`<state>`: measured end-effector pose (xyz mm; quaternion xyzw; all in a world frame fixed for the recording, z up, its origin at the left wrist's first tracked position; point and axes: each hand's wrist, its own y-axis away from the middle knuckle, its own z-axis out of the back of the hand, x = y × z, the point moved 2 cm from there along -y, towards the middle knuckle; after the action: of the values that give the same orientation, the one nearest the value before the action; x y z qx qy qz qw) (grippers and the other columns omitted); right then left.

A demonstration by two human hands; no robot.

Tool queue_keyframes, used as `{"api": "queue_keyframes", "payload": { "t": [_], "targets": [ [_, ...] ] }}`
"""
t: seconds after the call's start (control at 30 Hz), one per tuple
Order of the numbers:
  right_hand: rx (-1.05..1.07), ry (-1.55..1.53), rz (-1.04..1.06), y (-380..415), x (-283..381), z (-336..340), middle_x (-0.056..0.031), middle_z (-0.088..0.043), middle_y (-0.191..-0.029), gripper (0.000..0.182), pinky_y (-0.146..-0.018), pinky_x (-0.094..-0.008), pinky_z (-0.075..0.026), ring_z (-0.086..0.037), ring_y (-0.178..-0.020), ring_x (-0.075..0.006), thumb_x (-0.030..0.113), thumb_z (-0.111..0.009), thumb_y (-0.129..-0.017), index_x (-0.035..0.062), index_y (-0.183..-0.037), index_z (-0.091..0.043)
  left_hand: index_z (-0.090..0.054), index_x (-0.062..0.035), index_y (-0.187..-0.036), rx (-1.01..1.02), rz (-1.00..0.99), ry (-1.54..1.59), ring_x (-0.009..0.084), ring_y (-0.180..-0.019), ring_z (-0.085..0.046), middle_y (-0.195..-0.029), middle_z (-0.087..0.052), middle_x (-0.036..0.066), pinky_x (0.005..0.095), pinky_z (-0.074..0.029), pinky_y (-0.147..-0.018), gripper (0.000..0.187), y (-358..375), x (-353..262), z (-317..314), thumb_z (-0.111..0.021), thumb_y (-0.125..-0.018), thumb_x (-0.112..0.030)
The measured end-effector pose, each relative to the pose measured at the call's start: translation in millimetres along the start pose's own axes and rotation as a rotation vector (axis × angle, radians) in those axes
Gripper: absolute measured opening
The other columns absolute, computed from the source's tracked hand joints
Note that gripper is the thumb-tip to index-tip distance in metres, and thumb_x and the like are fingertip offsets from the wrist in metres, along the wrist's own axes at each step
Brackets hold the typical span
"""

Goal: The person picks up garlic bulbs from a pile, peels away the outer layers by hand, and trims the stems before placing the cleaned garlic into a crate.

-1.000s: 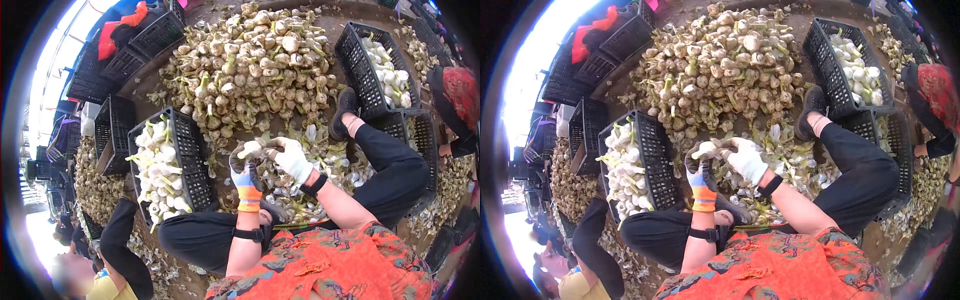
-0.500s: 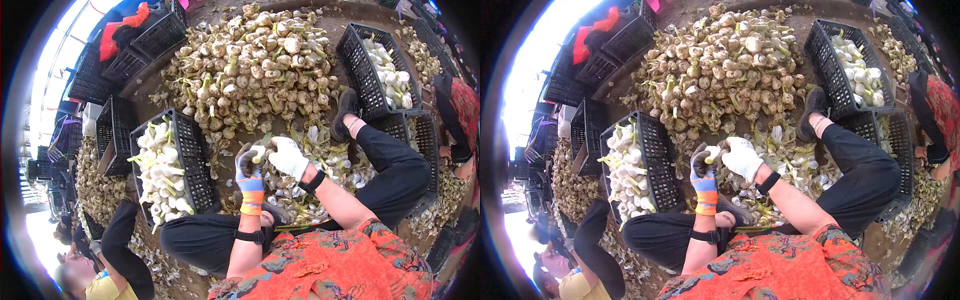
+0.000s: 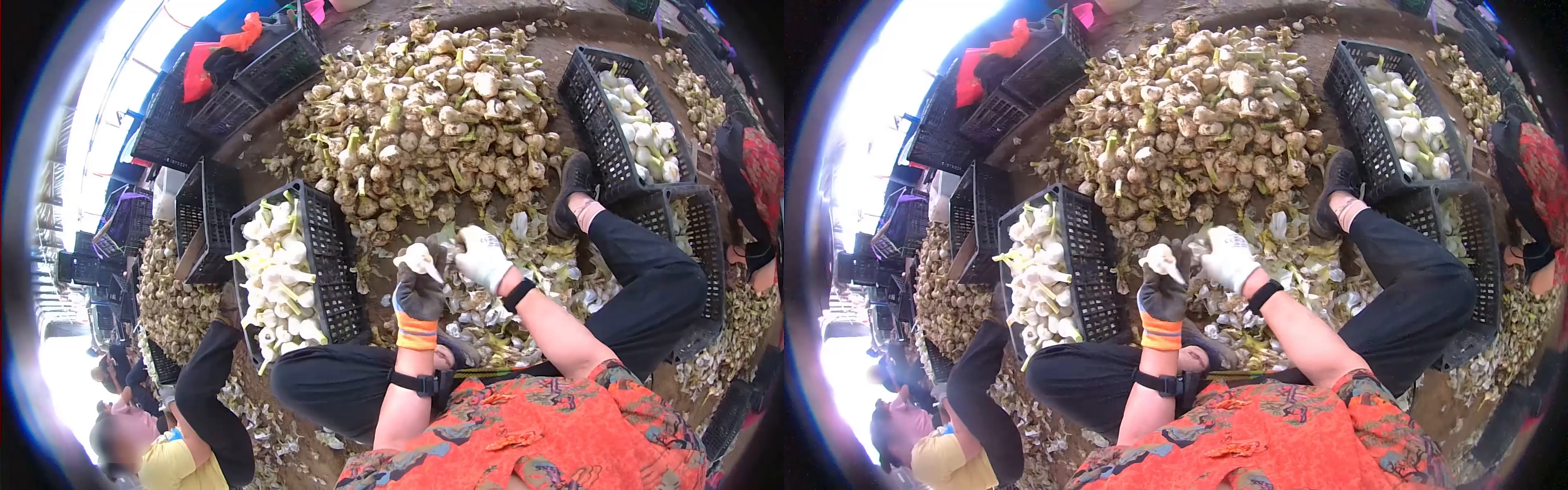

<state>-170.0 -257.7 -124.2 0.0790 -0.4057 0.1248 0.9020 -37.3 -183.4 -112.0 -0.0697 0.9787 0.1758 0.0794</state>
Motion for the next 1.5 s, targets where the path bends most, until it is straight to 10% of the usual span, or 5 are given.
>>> {"api": "queue_keyframes", "payload": {
  "t": [0.3, 0.87, 1.03, 1.23, 1.5],
  "targets": [
    [0.126, -0.691, 0.082, 19.1, 42.6, 13.0, -0.0094, -0.065, -0.096, 0.038, -0.08, -0.0284, -0.048, -0.061, -0.088, -0.0144, 0.005, -0.068, -0.075, 0.0, -0.111, -0.06, -0.056, -0.0065, -0.109, 0.049, -0.071, -0.221, 0.0236, -0.102, -0.059, -0.11, -0.062, 0.008, 0.0395, -0.049, -0.089, 0.021, -10.8, -3.7, 29.8, -0.054, -0.092, -0.019],
    [0.272, 0.151, -0.127, -110.8, -72.8, -74.9, -0.0279, -0.044, -0.13, 0.049, -0.094, -0.0412, -0.044, -0.051, -0.112, -0.0405, 0.005, -0.053, -0.076, 0.0131, -0.124, -0.053, -0.041, 0.0072, -0.128, 0.041, -0.337, 0.256, 0.0369, -0.113, -0.054, -0.123, -0.055, 0.02, 0.0447, -0.049, -0.096, 0.054, -49.4, -176.3, -65.8, -0.061, -0.088, -0.021],
    [0.152, -0.056, -0.413, -104.8, -100.6, -99.3, -0.0244, -0.056, -0.118, 0.047, -0.093, -0.0395, -0.045, -0.055, -0.11, -0.0373, 0.01, -0.063, -0.073, 0.0012, -0.119, -0.054, -0.041, -0.0029, -0.133, -0.008, -0.411, -0.413, 0.0291, -0.111, -0.056, -0.127, -0.053, 0.015, 0.0405, -0.048, -0.095, 0.055, -57.8, -140.6, -0.4, -0.062, -0.088, -0.024],
    [0.404, -1.791, -0.463, -16.6, -2.9, -23.3, -0.0174, -0.059, -0.113, 0.045, -0.089, -0.039, -0.05, -0.061, -0.102, -0.0249, 0.003, -0.059, -0.086, 0.0019, -0.125, -0.035, -0.031, -0.0037, -0.142, 0.109, -0.341, -1.286, 0.0162, -0.123, -0.043, -0.141, -0.04, 0.009, 0.025, -0.033, -0.103, 0.057, -40.1, -5.5, 18.1, -0.057, -0.091, -0.009],
    [0.06, -1.094, -0.089, 14.7, 62.0, 45.7, -0.0017, -0.066, -0.093, 0.025, -0.068, -0.0217, -0.047, -0.06, -0.077, -0.0073, 0.022, -0.068, -0.085, 0.002, -0.101, -0.065, -0.045, -0.0023, -0.129, 0.272, -0.549, -1.205, 0.0193, -0.115, -0.051, -0.128, -0.05, 0.009, 0.0303, -0.042, -0.098, 0.06, 10.6, 0.6, -45.1, -0.06, -0.073, 0.013]
  ]
}}
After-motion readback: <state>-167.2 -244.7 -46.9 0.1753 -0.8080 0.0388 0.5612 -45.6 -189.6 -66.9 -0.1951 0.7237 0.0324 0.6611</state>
